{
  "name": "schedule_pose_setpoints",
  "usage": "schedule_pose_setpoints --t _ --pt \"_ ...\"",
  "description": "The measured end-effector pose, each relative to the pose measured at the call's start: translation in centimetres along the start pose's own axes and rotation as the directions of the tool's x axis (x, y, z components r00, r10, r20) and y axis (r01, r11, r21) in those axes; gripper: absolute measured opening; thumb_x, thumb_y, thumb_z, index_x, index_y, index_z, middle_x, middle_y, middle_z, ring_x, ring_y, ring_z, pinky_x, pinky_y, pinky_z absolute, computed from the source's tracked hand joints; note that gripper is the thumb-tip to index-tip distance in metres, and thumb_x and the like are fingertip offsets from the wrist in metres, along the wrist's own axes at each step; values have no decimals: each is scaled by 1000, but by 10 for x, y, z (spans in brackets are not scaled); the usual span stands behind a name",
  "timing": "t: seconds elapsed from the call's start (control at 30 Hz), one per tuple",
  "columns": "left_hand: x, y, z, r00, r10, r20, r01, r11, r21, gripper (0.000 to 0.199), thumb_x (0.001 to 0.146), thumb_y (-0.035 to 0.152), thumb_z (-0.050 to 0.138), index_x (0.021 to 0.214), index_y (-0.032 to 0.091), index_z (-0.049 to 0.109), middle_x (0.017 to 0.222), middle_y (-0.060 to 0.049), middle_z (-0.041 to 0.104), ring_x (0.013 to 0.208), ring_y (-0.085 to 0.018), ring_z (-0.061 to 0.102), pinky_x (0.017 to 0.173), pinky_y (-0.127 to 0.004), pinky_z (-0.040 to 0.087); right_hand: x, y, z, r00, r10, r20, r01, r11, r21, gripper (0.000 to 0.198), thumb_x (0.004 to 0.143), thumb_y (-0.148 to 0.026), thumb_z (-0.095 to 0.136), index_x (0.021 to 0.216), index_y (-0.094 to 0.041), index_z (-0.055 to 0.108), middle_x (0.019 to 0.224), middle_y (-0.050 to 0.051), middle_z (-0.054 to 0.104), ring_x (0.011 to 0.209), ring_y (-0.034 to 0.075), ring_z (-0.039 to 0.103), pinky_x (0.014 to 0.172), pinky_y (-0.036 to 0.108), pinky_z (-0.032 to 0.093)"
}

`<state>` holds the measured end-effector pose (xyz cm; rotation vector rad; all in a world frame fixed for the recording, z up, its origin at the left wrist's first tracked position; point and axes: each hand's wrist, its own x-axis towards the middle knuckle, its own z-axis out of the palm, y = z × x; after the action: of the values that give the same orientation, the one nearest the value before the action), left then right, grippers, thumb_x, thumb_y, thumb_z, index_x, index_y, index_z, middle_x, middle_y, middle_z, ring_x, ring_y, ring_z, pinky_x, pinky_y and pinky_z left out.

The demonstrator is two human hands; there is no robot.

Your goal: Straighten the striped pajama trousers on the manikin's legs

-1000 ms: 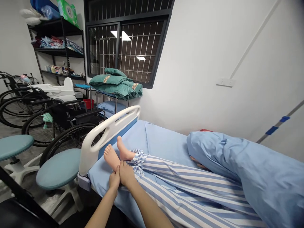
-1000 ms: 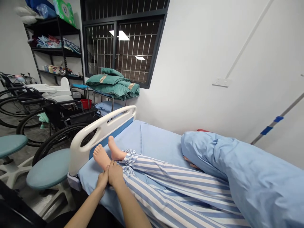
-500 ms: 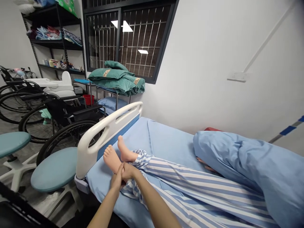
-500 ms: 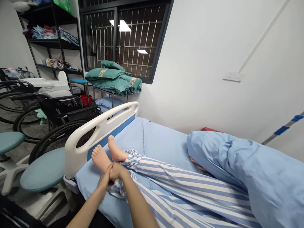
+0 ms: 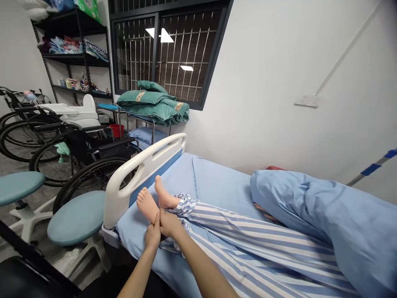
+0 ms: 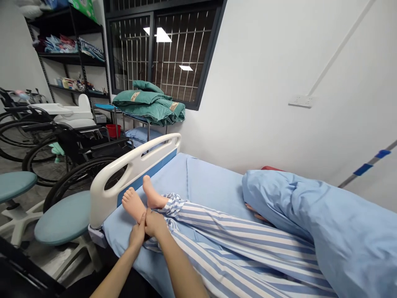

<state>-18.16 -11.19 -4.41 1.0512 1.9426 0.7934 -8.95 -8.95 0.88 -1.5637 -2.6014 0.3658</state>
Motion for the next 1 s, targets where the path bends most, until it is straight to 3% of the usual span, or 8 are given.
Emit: schedule_pose_setpoints --t 0.2,0.37,0.47,0.63,0.73,0.8,0.9,1.0 --pt "-21 8 -21 1000 9 9 -10 982 190 72 83 61 14 97 9 62 103 -25 64 98 -31 61 78 -38 46 -15 -24 9 986 51 -159 -84 975 -206 42 86 -15 32 128 -7 36 108 21 56 96 27 56 76 41 47" --pt "-39 22 -50 986 169 10 -159 903 400 47 85 46 27 93 16 62 103 -18 64 97 -30 60 80 -40 43 -18 -22 -3 979 -21 -201 5 997 -79 33 80 -21 46 110 -7 54 107 17 57 99 27 51 86 39 42" --pt "-38 46 -63 951 309 -25 -256 828 500 38 84 39 32 96 17 61 101 -16 65 93 -29 60 77 -38 42 -9 -11 -21 946 -42 -320 60 997 48 22 81 -22 44 95 -13 59 101 11 59 100 23 50 90 34 39" --pt "-19 96 -69 802 596 -44 -427 622 657 34 85 28 31 88 16 63 91 -12 67 88 -25 60 80 -35 40 22 2 -38 927 74 -368 -62 997 43 29 82 -25 41 103 -12 56 104 15 59 97 25 53 86 37 41" --pt "1 116 -68 673 737 -68 -432 465 773 35 84 26 33 103 13 60 108 -16 61 102 -27 54 89 -37 37 42 10 -33 954 140 -266 -151 988 -23 44 75 -30 51 113 -8 50 108 20 56 101 30 52 86 43 40" --pt "17 125 -67 623 779 -62 -430 409 805 39 83 22 35 115 11 54 121 -18 53 117 -29 44 96 -39 33 53 18 -27 951 197 -236 -211 977 -35 56 71 -32 55 119 -5 45 109 23 56 102 33 53 87 45 40" --pt "41 137 -66 630 776 42 -455 324 829 43 81 13 36 121 6 49 126 -21 48 121 -28 40 96 -39 35 65 30 -22 959 207 -191 -218 975 -35 52 67 -34 59 111 -7 52 103 20 60 97 32 57 84 44 44" --pt "61 153 -61 695 707 132 -441 274 854 39 81 9 33 114 3 54 113 -23 55 101 -26 56 80 -35 46 73 41 -22 967 220 -124 -224 974 -17 54 60 -41 65 103 -10 55 98 17 63 91 32 61 77 42 47"
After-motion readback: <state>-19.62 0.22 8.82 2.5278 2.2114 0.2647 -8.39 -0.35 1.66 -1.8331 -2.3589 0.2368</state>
